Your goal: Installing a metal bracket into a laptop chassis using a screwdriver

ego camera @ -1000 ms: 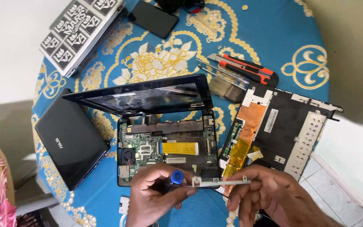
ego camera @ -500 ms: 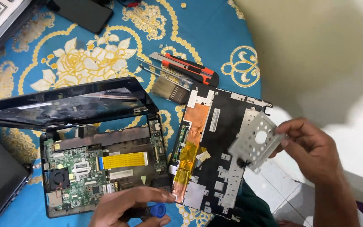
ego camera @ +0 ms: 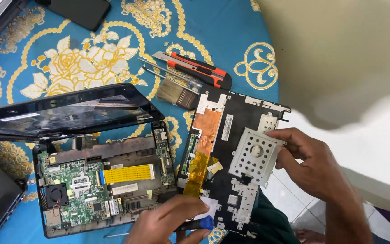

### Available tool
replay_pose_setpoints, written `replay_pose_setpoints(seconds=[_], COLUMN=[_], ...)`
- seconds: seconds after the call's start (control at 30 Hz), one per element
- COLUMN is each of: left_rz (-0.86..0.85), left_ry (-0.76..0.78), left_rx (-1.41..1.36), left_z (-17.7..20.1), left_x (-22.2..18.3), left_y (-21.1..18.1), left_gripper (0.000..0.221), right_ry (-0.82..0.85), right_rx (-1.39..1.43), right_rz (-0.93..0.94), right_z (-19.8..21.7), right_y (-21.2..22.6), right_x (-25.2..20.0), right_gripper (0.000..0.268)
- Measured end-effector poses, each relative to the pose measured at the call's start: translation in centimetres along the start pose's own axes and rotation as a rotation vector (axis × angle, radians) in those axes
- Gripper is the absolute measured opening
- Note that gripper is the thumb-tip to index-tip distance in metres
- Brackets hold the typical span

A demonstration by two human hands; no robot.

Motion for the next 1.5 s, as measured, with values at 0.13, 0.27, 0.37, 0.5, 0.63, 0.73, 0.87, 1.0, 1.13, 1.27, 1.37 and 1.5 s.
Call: replay_pose_setpoints(seconds=[0.13, 0.27, 0.37, 0.5, 0.63, 0.73, 0.87, 1.0, 1.13, 1.27, 1.37, 1.5], left_rz=[0.033, 0.014, 0.096, 0.123, 0.061, 0.018, -0.007, -0.068, -0.079, -0.043, -0.042, 0.009], left_ry=[0.107, 0.135, 0.2, 0.189, 0.13, 0.109, 0.095, 0.086, 0.143, 0.235, 0.172, 0.231], left_rx=[0.003, -0.035, -0.015, -0.043, -0.025, 0.012, 0.103, 0.245, 0.381, 0.443, 0.473, 0.496], left_z=[-1.1, -1.5, -1.6, -1.4, -0.8, -1.6, -2.3, -3.4, -4.6, -5.5, -5.7, -6.6], left_x=[1.0, 1.2, 1.4, 1.4, 1.6, 1.7, 1.7, 1.8, 1.9, 2.2, 2.3, 2.8], left_y=[-0.5, -0.3, -0.2, -0.6, -1.4, -1.1, -1.2, -1.0, -0.3, -0.3, -0.5, -0.3], left_gripper=[0.035, 0.035, 0.038, 0.04, 0.038, 0.041, 0.048, 0.055, 0.062, 0.066, 0.073, 0.08], right_ry=[-0.049, -0.058, -0.042, -0.048, -0.074, -0.14, -0.173, -0.219, -0.276, -0.295, -0.322, -0.316], right_rx=[0.047, 0.032, 0.022, 0.187, 0.197, 0.146, 0.035, -0.037, -0.091, -0.034, -0.023, -0.026], right_rz=[0.289, 0.279, 0.337, 0.165, 0.128, 0.215, 0.438, 0.492, 0.594, 0.621, 0.646, 0.66], right_z=[-0.6, -0.7, -0.5, -0.5, -1.0, -1.4, -1.7, -2.3, -2.5, -3.1, -3.1, -2.9], right_y=[0.7, -0.1, -0.8, -1.2, -1.1, -0.5, 0.9, 1.4, 1.5, 1.4, 1.3, 1.2], right_x=[-0.4, -0.4, 0.0, 0.2, -0.2, -1.2, -2.3, -2.6, -2.5, -2.6, -2.5, -2.1], right_gripper=[0.025, 0.028, 0.028, 0.025, 0.023, 0.021, 0.024, 0.027, 0.021, 0.019, 0.019, 0.018])
Point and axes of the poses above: each hand's wrist, its own x-axis towards the middle knuckle, its own z-axis out of the back of the hand, y = z × x, the point moved 5 cm from there along x, towards the middle knuckle, and after that the axes turned 5 degrees about x, right-handed, at the moved point
